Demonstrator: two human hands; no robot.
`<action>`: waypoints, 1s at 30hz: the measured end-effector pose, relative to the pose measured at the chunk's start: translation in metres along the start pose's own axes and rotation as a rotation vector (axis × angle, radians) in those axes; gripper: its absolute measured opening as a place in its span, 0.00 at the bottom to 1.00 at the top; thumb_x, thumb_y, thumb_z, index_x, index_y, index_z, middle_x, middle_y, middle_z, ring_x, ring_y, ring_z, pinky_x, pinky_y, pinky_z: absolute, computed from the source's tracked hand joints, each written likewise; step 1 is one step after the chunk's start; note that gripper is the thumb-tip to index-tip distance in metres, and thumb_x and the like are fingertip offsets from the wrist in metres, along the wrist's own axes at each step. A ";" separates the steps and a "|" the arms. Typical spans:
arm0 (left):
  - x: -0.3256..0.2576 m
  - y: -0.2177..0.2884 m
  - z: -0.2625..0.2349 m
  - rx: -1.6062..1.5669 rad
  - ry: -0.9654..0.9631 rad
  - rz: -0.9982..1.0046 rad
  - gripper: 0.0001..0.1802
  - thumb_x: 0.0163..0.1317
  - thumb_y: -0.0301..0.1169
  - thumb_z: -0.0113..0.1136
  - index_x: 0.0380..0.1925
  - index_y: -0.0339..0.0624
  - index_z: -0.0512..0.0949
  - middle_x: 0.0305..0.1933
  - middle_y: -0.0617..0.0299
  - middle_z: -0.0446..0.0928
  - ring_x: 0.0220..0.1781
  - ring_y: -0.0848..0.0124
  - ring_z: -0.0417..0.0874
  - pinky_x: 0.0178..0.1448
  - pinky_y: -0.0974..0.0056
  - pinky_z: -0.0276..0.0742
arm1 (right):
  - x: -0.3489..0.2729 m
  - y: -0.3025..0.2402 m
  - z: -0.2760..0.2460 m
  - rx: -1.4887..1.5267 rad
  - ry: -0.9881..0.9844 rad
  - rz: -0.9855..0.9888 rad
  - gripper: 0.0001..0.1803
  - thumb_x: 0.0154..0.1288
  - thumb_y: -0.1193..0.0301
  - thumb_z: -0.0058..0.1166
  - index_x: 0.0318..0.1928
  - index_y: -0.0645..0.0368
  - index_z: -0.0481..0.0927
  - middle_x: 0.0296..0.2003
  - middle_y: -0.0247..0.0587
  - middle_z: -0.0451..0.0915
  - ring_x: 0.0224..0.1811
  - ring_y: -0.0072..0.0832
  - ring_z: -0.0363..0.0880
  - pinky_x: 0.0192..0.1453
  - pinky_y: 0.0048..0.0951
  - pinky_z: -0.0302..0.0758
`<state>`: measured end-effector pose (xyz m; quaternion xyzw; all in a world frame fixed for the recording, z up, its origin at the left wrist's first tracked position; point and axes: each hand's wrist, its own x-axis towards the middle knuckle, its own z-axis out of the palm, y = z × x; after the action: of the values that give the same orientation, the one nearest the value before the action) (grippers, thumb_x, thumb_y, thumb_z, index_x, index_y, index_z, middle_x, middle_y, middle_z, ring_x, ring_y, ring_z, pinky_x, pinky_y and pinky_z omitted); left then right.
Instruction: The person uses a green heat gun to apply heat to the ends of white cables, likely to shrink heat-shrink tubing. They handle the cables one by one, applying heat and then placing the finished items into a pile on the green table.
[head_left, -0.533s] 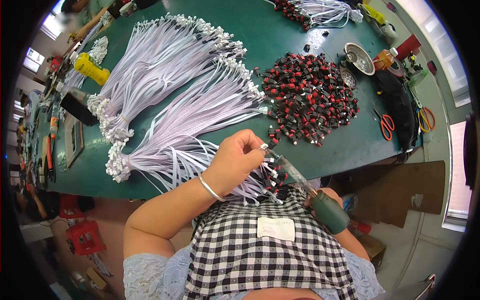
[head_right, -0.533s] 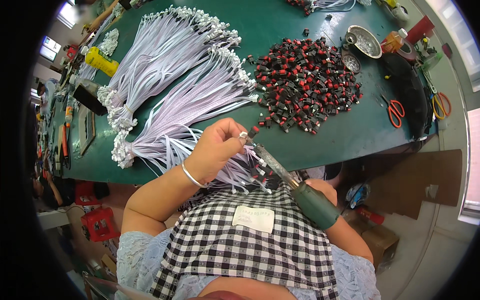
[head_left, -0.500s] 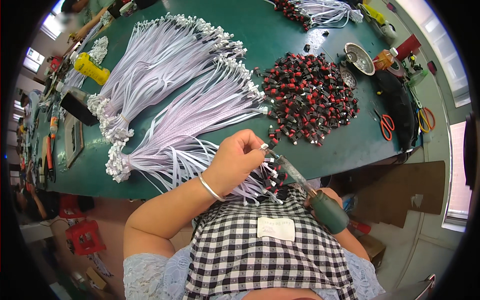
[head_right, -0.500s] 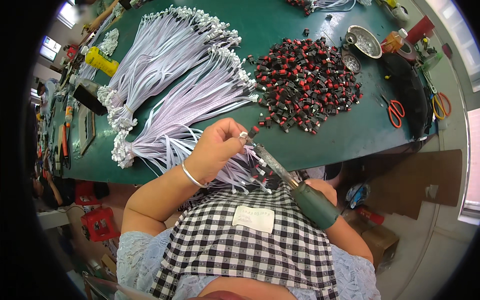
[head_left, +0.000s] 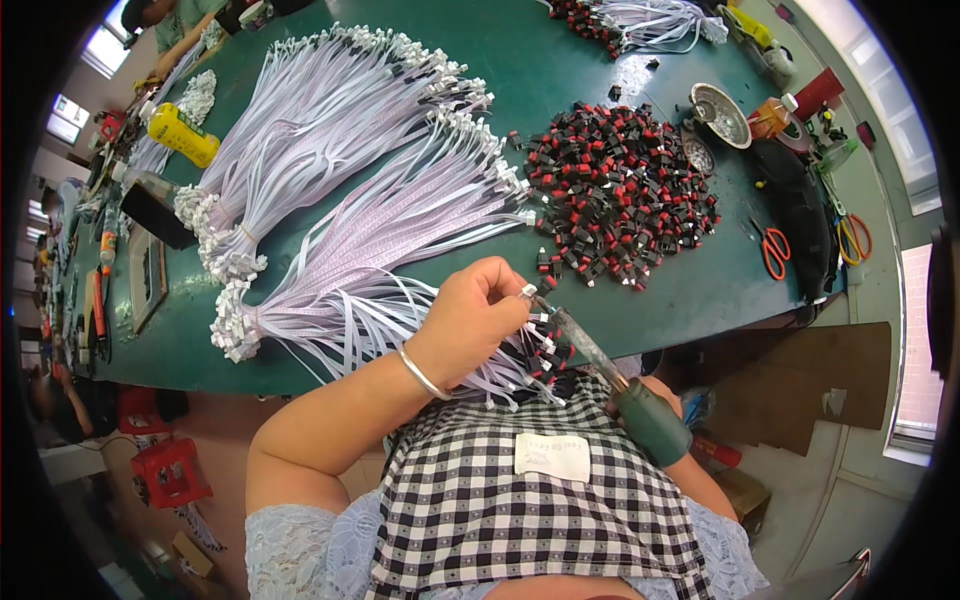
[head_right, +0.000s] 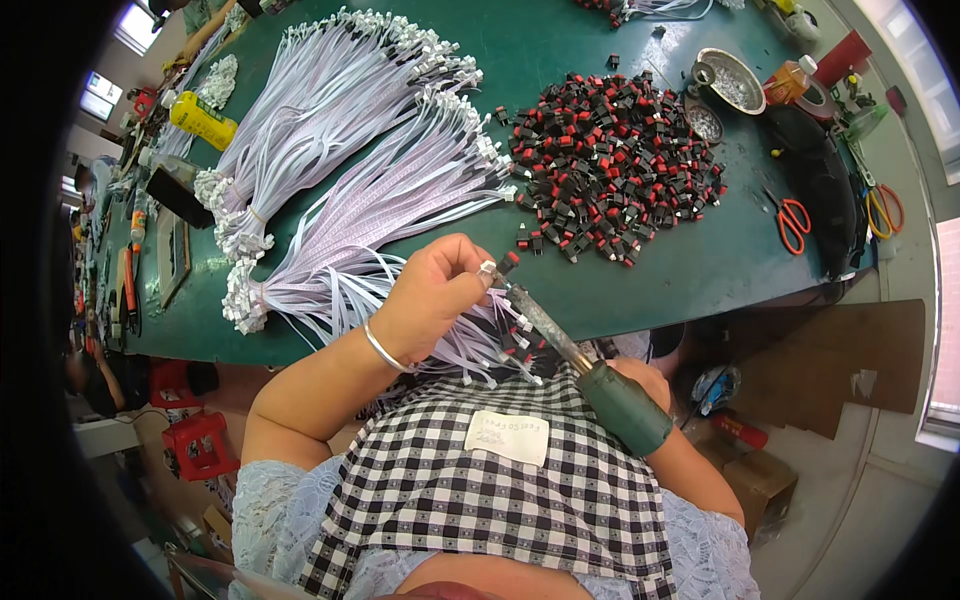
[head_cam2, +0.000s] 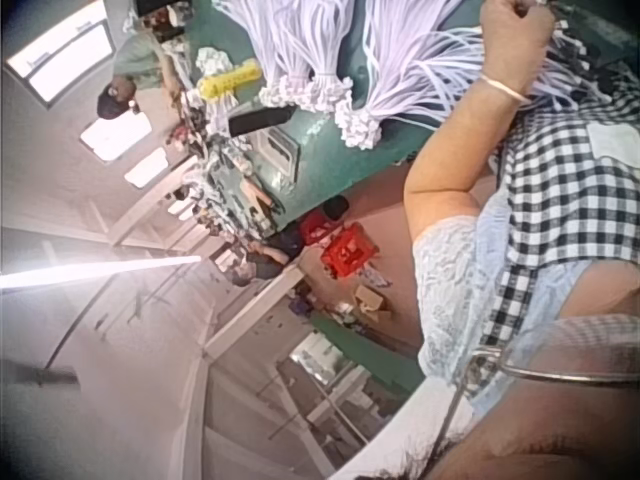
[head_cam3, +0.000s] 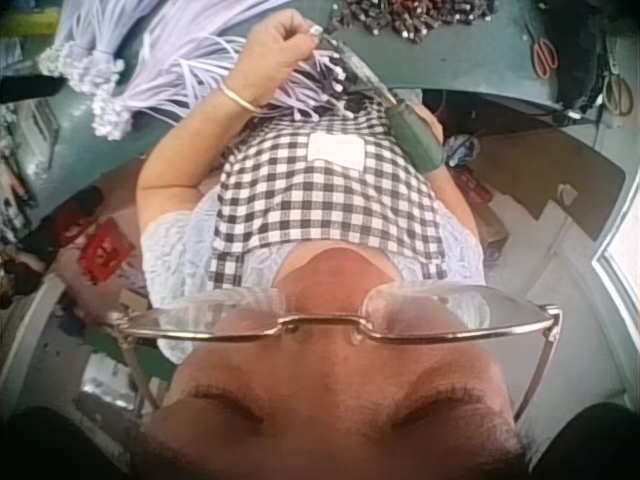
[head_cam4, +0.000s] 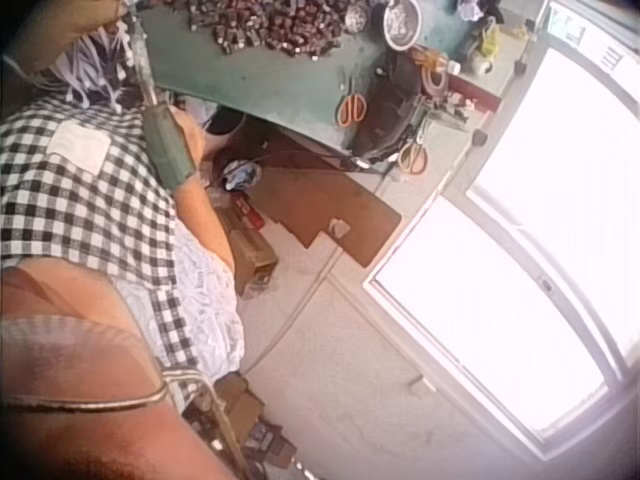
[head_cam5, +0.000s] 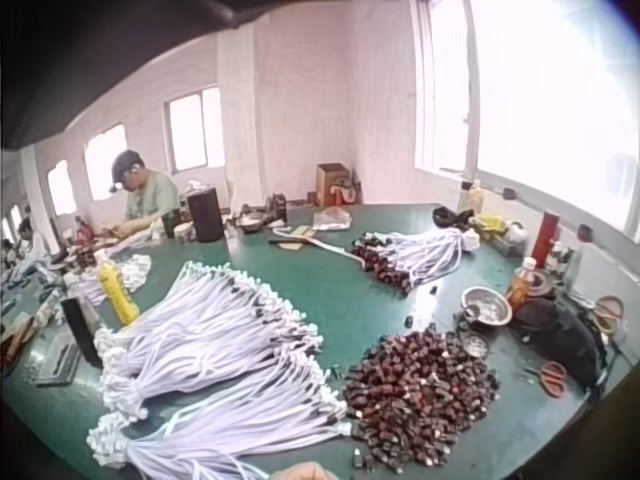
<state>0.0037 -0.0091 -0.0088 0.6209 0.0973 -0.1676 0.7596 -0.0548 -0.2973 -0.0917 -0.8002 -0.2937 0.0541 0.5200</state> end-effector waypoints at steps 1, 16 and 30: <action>0.000 0.000 0.000 0.006 0.002 -0.010 0.03 0.54 0.21 0.51 0.24 0.38 0.68 0.31 0.63 0.70 0.29 0.79 0.70 0.34 0.74 0.67 | 0.000 -0.001 0.001 -0.018 0.019 -0.008 0.22 0.46 0.75 0.59 0.44 0.64 0.70 0.29 0.41 0.77 0.27 0.36 0.77 0.33 0.30 0.73; -0.009 0.008 -0.001 0.080 -0.194 -0.056 0.04 0.52 0.22 0.54 0.23 0.39 0.68 0.33 0.61 0.72 0.30 0.79 0.70 0.36 0.75 0.67 | 0.122 -0.069 0.025 0.640 0.226 0.337 0.18 0.52 0.78 0.55 0.46 0.61 0.70 0.40 0.37 0.75 0.38 0.20 0.74 0.43 0.23 0.72; -0.019 0.008 0.000 0.352 -0.110 0.208 0.11 0.48 0.17 0.57 0.31 0.38 0.68 0.29 0.67 0.67 0.30 0.82 0.67 0.33 0.78 0.65 | 0.114 -0.073 0.031 0.443 0.248 0.270 0.11 0.50 0.79 0.54 0.37 0.61 0.72 0.28 0.32 0.73 0.29 0.17 0.70 0.32 0.21 0.69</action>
<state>-0.0105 -0.0053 0.0051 0.7408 -0.0397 -0.1363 0.6566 -0.0034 -0.1919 -0.0181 -0.6994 -0.0997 0.0873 0.7023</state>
